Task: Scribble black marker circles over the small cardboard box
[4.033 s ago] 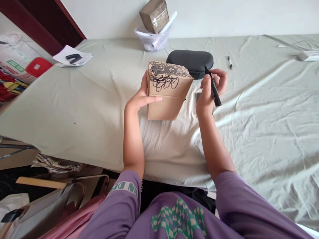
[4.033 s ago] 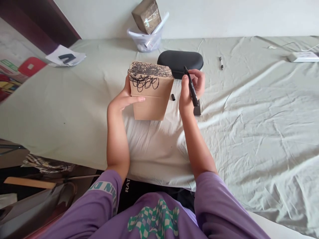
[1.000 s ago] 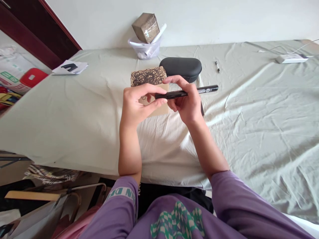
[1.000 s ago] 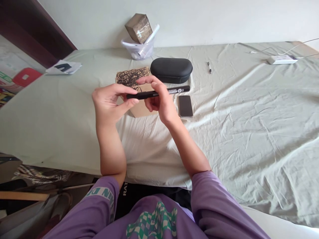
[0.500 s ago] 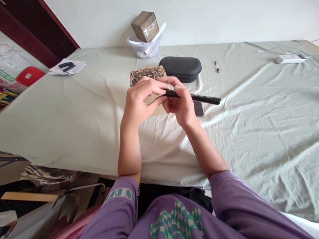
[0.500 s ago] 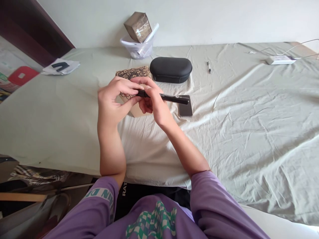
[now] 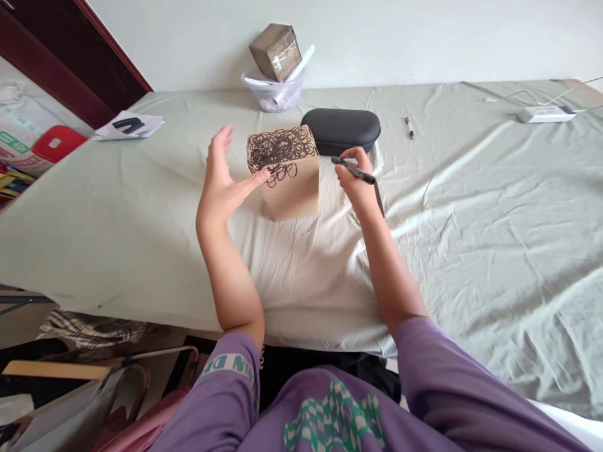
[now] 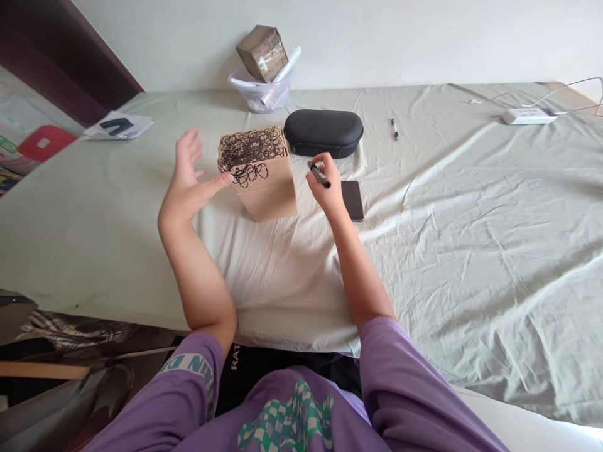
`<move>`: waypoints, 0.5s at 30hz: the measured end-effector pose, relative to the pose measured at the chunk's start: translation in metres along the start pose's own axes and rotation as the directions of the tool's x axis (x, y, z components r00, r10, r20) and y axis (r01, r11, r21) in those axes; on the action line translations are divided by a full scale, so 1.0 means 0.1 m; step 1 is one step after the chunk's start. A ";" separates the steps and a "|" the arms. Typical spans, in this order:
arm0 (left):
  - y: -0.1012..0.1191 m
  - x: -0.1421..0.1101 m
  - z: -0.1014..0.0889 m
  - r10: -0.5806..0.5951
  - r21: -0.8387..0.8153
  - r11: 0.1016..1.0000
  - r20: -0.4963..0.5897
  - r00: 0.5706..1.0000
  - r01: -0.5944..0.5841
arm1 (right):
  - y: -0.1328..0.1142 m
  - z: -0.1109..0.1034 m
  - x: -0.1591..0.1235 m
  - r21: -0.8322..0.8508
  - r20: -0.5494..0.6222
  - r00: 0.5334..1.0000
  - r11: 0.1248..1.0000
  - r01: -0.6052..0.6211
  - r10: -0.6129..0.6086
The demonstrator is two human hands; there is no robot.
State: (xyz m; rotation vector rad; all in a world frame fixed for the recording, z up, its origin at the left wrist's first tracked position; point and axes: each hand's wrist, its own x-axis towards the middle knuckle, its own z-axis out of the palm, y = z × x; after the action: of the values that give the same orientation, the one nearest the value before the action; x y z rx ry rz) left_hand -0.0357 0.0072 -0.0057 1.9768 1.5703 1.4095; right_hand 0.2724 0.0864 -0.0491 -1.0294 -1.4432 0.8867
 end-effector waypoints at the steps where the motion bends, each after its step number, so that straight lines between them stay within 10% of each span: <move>1: -0.15 0.01 0.01 -0.019 -0.051 0.998 0.039 0.999 0.021 | 0.14 0.00 0.02 -0.179 0.017 1.000 0.984 0.003 0.001; 8: -0.83 0.13 0.22 -0.172 -0.255 0.945 0.143 0.975 0.205 | 0.65 -0.16 0.14 -0.560 0.259 0.961 0.826 0.064 0.101; 15: -0.79 0.16 0.32 -0.117 -0.301 0.940 0.159 0.980 0.161 | 0.85 -0.81 0.29 -0.534 -0.143 0.958 0.796 -0.286 0.249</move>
State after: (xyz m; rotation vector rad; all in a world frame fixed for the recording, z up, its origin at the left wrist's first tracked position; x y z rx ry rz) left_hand -0.0588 0.0625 -0.0682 1.7034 1.3047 1.3378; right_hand 0.3621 0.1415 -0.1090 -1.7179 -1.5583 0.6259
